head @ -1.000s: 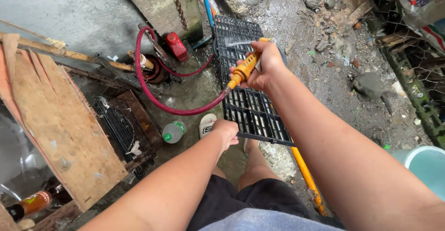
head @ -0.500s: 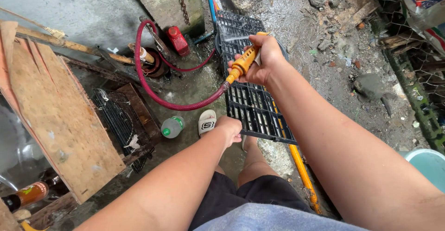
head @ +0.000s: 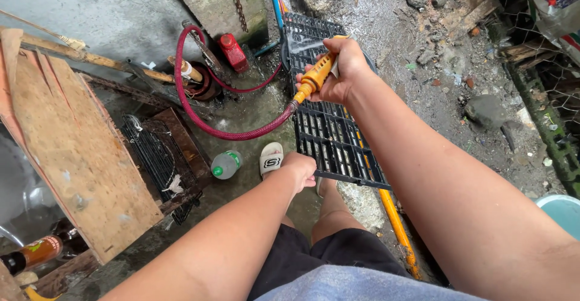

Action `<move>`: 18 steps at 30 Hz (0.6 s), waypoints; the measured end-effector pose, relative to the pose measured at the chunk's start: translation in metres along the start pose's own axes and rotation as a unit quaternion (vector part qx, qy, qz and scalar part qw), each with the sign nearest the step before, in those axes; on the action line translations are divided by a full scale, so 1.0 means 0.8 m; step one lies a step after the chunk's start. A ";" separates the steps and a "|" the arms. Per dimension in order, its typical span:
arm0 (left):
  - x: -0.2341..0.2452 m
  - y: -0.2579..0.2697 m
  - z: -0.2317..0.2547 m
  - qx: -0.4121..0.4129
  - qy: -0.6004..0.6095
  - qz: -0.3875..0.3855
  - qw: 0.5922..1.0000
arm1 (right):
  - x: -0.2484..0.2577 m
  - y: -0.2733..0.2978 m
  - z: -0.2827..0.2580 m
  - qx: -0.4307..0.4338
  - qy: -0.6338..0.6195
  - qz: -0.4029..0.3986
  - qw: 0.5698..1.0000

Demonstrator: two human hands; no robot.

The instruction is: Washing a black plastic grate using a water hose with a spray nozzle.

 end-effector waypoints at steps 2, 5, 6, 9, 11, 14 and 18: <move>-0.002 -0.005 -0.003 0.004 0.002 -0.001 1.000 | 0.001 0.000 -0.005 0.010 0.009 -0.002 1.000; -0.006 -0.010 -0.007 0.011 0.003 -0.006 1.000 | 0.001 0.005 -0.010 0.021 0.019 -0.002 1.000; -0.008 -0.011 -0.008 0.014 0.004 -0.010 1.000 | 0.001 0.008 -0.011 0.020 0.023 -0.001 1.000; -0.009 -0.014 -0.012 0.020 -0.010 -0.012 1.000 | 0.014 0.005 -0.017 0.040 0.023 0.009 0.999; -0.014 -0.023 -0.017 0.023 -0.014 -0.015 1.000 | 0.016 0.012 -0.016 0.033 0.009 0.017 0.999; -0.019 -0.028 -0.022 0.029 -0.018 -0.016 0.999 | 0.038 0.016 -0.021 0.033 -0.005 0.040 0.999; -0.013 -0.019 -0.021 0.040 -0.027 -0.006 0.999 | 0.080 0.014 -0.030 0.040 -0.039 0.066 0.996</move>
Point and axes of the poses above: each hand's wrist, its own y-axis away from the middle knuckle, its own x-axis out of the back of the hand, z = x × y, the point moved 7 cm from there along -y, towards the middle knuckle, and after that the axes turned 7 degrees about x, right-handed, at the moved point
